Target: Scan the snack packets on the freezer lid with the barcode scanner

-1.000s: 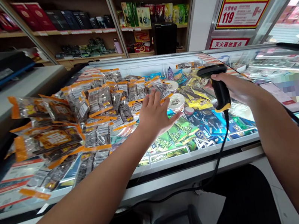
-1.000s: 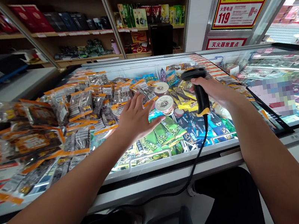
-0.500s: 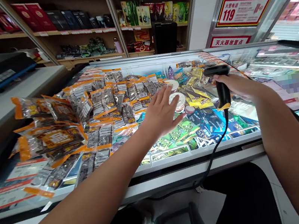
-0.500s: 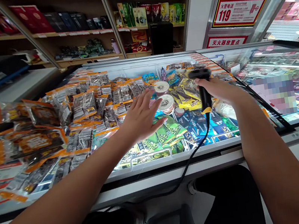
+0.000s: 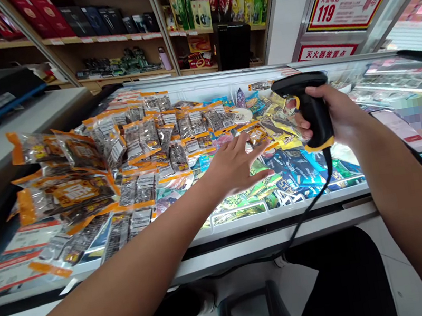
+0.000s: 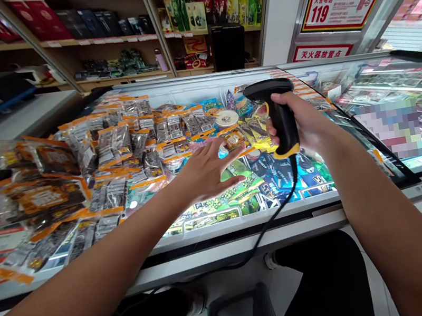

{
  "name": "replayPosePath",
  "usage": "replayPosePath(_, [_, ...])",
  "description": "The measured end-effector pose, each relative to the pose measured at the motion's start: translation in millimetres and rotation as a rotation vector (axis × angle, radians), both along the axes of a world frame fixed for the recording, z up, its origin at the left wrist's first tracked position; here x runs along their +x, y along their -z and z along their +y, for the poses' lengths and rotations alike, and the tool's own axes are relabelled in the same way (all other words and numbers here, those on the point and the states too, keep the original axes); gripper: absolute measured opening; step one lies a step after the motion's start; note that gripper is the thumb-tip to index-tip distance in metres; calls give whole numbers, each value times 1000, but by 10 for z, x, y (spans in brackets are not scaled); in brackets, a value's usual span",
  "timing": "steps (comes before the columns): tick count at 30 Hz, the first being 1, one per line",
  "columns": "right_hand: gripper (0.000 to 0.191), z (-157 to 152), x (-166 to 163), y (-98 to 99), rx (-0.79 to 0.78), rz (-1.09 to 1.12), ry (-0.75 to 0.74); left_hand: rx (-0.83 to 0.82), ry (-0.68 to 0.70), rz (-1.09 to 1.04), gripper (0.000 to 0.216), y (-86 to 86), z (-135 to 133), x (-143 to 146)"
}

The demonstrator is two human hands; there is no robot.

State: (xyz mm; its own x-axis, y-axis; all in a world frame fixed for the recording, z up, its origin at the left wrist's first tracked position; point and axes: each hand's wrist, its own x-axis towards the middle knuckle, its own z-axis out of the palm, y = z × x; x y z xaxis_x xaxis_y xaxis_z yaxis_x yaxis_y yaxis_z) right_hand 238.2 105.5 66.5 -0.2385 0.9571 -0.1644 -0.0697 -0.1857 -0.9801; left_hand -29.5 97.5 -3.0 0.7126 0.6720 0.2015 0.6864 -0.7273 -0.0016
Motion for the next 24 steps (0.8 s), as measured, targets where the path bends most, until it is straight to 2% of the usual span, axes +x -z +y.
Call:
replayPosePath(7, [34, 5, -8, -12, -10, -52, -22, 26, -100, -75, 54, 2, 73, -9])
replayPosePath(14, [35, -1, -8, 3, -5, -35, -24, 115, -29, -82, 33, -160, 78, -41])
replayPosePath(19, [35, 13, 1, 14, -2, -37, -18, 162, -96, -339, 37, -298, 111, -141])
replayPosePath(24, [35, 21, 9, 33, 11, -28, -52, 156, -206, -426, 32, -305, 226, -283])
